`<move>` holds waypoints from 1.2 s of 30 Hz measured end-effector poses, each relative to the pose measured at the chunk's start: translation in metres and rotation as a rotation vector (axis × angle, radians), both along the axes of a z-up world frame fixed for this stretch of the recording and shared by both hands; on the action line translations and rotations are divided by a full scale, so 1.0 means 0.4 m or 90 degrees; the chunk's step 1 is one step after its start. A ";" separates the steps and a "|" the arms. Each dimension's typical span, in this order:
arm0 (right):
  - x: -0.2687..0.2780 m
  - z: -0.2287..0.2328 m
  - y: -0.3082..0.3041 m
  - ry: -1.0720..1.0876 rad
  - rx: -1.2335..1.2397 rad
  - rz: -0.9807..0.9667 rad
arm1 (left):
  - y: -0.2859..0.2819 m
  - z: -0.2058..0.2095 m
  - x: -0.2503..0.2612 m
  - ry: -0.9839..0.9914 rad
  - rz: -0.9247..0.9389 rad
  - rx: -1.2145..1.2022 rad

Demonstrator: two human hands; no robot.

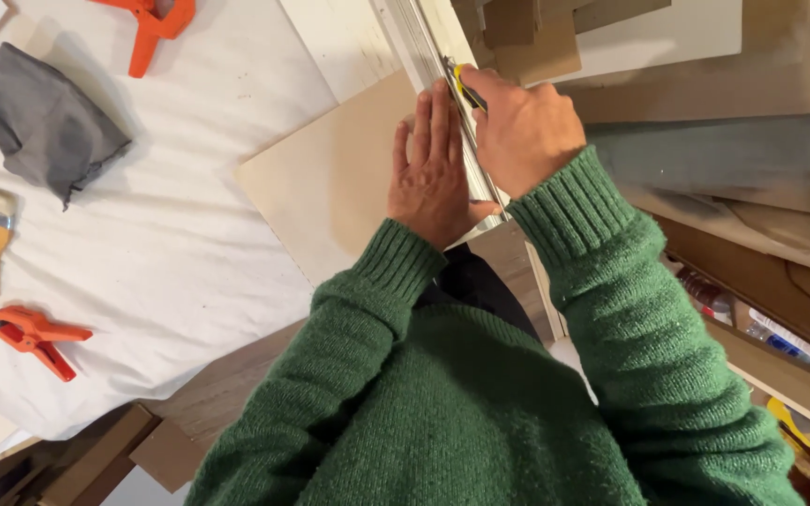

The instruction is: The person is using a utility knife and a metal straight edge to cut a piece of cream-colored matboard on a workbench.

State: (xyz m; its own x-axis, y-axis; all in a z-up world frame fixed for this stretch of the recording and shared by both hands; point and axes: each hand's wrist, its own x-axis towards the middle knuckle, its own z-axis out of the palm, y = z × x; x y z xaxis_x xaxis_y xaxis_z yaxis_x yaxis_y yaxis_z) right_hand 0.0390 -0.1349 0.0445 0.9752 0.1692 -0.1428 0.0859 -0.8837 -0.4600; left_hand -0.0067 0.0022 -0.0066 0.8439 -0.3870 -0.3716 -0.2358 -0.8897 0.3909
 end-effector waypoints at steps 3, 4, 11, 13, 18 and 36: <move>-0.084 -0.016 -0.042 0.027 -0.065 0.011 | -0.008 0.006 0.015 -0.028 0.026 -0.044; -0.131 0.007 -0.052 0.025 -0.062 0.011 | -0.007 0.015 0.022 -0.030 0.026 -0.041; -0.421 0.086 -0.165 0.373 -0.145 -0.048 | -0.006 0.011 0.000 0.011 0.018 -0.001; -0.450 0.078 -0.214 0.398 -0.175 -0.054 | -0.035 -0.005 0.018 -0.009 0.012 -0.037; -0.410 0.069 -0.186 0.242 0.050 -0.309 | -0.004 -0.019 0.005 -0.049 0.007 -0.042; -0.041 -0.031 -0.002 0.015 0.049 -0.037 | -0.010 0.004 0.009 0.042 0.022 0.018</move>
